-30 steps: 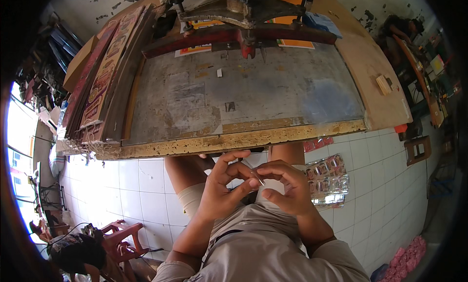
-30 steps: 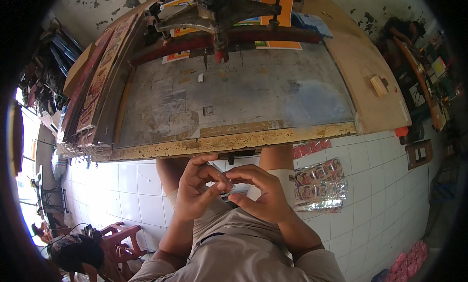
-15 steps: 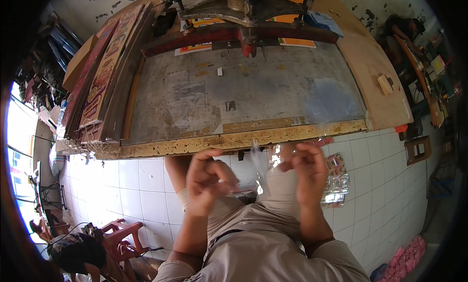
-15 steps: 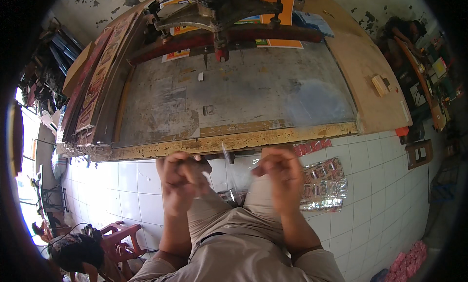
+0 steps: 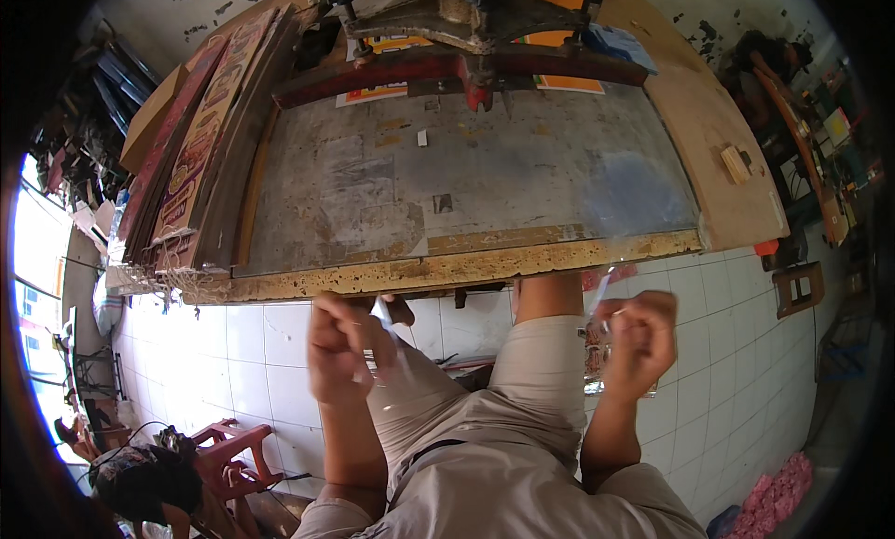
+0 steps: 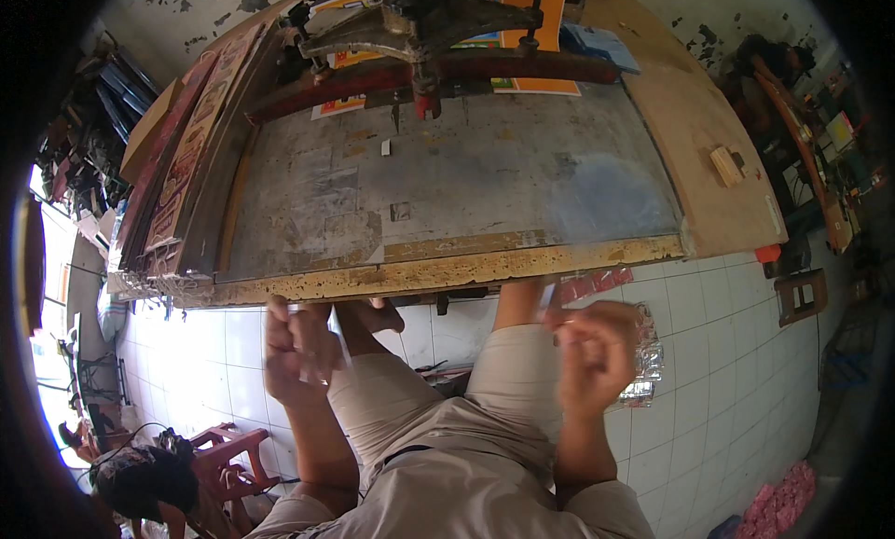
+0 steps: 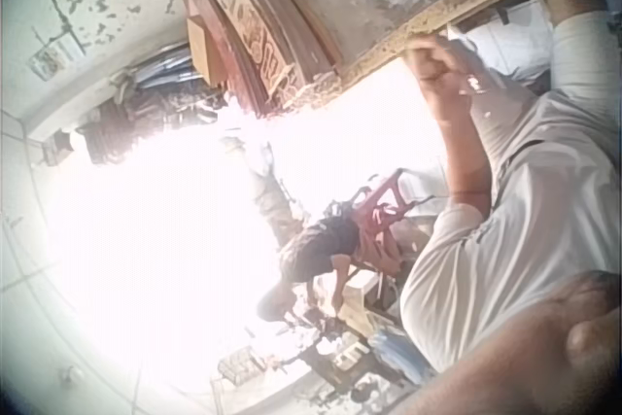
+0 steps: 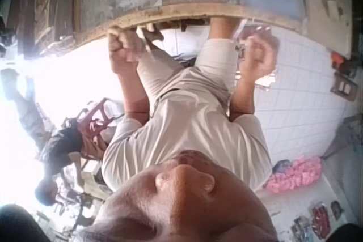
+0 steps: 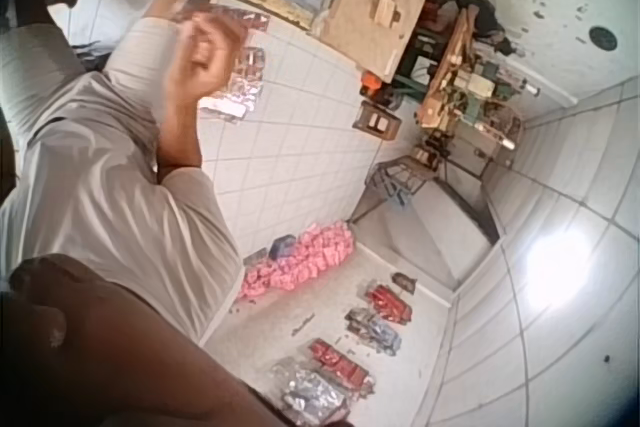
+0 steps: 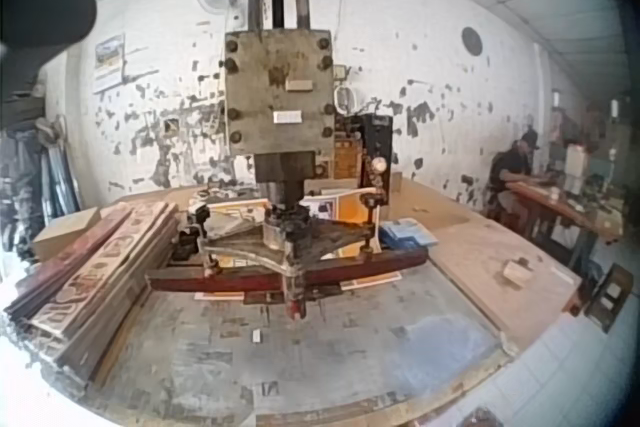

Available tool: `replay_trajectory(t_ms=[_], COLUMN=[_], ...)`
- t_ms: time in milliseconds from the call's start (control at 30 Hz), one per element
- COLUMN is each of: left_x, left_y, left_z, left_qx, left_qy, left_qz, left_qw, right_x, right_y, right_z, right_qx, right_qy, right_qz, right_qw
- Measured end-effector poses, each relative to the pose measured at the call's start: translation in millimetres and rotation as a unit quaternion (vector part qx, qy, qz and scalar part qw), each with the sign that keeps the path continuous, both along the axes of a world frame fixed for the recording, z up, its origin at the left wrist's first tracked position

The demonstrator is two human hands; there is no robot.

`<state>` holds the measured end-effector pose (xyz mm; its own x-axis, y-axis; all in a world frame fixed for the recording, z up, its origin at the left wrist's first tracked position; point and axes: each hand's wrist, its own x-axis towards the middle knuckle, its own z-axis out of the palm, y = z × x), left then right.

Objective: The person handles, folds, and stacks small transparent plastic bags on a workbench by hand.

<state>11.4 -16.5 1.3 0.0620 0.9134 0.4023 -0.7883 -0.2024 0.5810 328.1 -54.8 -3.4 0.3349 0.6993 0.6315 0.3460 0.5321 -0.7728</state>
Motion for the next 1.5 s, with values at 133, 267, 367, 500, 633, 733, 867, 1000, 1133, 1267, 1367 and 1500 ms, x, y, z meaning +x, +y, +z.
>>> replay_trajectory(t_ms=[133, 267, 367, 500, 633, 733, 867, 1000, 1133, 1267, 1367, 1500], left_x=[34, 53, 53, 54, 58, 58, 57, 48, 16, -19, -31, -38], left_y=[-16, -23, -25, -24, -23, -24, -26, -19, 9, 41, 52, 58], left_z=[6, 12, 15, 19, 21, 21, 23, 23, 13, 16, 13, 8], left_qx=[0.009, 0.033, 0.026, 0.069, 0.091, 0.088, 0.082, 0.098, 0.078, 0.068, 0.044, 0.074], left_qy=[0.229, 0.392, 0.400, 0.449, 0.464, 0.464, 0.483, 0.467, 0.529, 0.668, 0.694, 0.740], left_qz=[-0.038, -0.012, 0.001, 0.022, 0.053, 0.047, 0.068, 0.061, 0.252, 0.458, 0.446, 0.418], left_qw=[0.973, 0.919, 0.916, 0.891, 0.880, 0.880, 0.869, 0.877, 0.807, 0.582, 0.563, 0.522], right_x=[-40, -73, -70, -67, -67, -65, -62, -53, -11, 52, 99, 110], right_y=[-4, -9, -5, -3, -1, 0, 3, 12, 35, 84, 110, 104], right_z=[21, 31, 34, 20, 18, 17, 19, 27, 25, 51, 45, 38], right_qx=[0.000, -0.051, -0.051, -0.053, -0.053, -0.036, -0.033, -0.091, -0.112, -0.066, -0.062, -0.074], right_qy=[-0.252, -0.207, -0.232, -0.232, -0.210, -0.213, -0.221, -0.172, -0.037, 0.062, 0.072, -0.184], right_qz=[0.100, 0.203, 0.188, 0.204, 0.202, 0.210, 0.231, 0.200, -0.011, -0.131, -0.140, -0.302], right_qw=[0.963, 0.956, 0.953, 0.950, 0.955, 0.953, 0.947, 0.960, 0.993, 0.987, 0.986, 0.932])
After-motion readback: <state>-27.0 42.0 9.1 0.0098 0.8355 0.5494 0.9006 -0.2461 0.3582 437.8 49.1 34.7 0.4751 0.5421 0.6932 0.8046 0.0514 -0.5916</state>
